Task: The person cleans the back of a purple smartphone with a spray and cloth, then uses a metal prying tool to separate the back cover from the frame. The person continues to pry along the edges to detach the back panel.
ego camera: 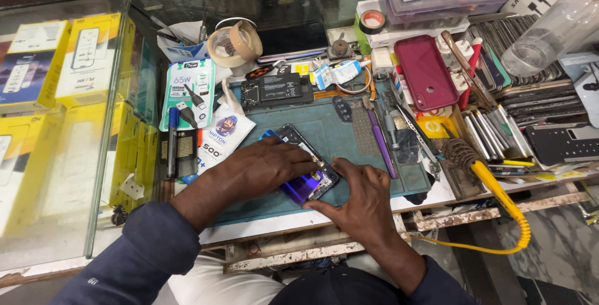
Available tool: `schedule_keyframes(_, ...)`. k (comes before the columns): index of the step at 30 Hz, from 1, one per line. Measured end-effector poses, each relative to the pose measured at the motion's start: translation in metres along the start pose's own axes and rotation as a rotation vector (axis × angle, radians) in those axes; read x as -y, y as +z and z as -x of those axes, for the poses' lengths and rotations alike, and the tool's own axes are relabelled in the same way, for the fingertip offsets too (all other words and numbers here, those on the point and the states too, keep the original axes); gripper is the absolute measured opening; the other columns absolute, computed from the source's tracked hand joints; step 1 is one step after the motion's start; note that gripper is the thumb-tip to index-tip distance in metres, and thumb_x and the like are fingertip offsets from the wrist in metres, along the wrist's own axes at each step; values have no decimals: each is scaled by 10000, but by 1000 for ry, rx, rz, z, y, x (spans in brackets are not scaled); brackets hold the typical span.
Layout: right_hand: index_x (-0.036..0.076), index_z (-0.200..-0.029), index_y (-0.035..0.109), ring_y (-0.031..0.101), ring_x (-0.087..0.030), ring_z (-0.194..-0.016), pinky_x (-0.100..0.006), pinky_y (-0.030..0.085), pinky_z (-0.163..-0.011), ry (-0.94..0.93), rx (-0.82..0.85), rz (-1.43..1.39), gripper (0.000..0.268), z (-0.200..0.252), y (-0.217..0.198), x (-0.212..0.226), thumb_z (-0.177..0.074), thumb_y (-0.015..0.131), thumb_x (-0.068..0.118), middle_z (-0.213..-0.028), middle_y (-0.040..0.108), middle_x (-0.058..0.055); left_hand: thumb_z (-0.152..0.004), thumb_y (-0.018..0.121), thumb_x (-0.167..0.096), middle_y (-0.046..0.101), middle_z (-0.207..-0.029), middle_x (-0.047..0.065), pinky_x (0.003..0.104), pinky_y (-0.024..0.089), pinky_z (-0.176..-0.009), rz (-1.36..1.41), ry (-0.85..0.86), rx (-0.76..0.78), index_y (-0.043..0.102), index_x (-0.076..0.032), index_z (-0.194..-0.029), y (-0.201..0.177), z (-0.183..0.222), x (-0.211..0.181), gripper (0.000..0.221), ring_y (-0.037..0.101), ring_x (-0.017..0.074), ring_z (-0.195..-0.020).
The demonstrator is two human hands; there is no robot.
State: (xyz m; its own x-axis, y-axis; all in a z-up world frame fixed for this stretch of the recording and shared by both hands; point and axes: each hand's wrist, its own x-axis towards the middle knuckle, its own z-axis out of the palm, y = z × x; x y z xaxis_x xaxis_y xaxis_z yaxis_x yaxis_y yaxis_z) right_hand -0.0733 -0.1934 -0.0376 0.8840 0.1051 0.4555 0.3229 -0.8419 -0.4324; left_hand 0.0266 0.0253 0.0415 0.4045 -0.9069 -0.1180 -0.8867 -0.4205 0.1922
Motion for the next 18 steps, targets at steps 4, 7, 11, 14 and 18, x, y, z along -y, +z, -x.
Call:
schedule_keyframes(4,51,-1291,570,620,-264,-1025,-472,382,-929,-25,-5,-17,927,2,1,-3,-642,863,645,-1102,746,-89,-921,565,-125,606,-1397,43,533,401,-1063,17,1,-29,585,-162,-1408,1,0,-1,488,559,245,-1299)
schedule_keyframes(7,58,-1299,569,622,-255,-1041,-468,384,-947,-35,-10,-33,911,2,1,-5,-654,871,625,-1121,750,-78,-925,560,-118,596,-1411,54,540,395,-1058,44,-3,-44,587,-178,-1411,2,0,-1,491,549,257,-1311)
schedule_keyframes(11,69,-1304,573,619,-251,-1053,-464,385,-963,-20,-3,-52,904,3,1,-7,-643,881,603,-1129,755,-59,-896,573,-130,570,-1433,59,521,399,-1061,50,-25,-4,572,-190,-1422,1,1,-2,529,531,292,-1320)
schedule_keyframes(14,75,-1306,575,614,-250,-1055,-457,389,-963,-10,11,-56,896,3,1,-8,-644,885,594,-1135,756,-53,-907,566,-130,556,-1432,66,519,389,-1073,47,-39,28,563,-193,-1431,0,1,-4,528,518,308,-1328)
schedule_keyframes(18,72,-1316,576,611,-247,-1057,-453,391,-965,3,31,-57,890,3,1,-9,-653,883,581,-1144,761,-48,-923,559,-138,552,-1427,80,527,374,-1081,46,-14,-20,563,-177,-1426,1,3,-4,504,508,314,-1340)
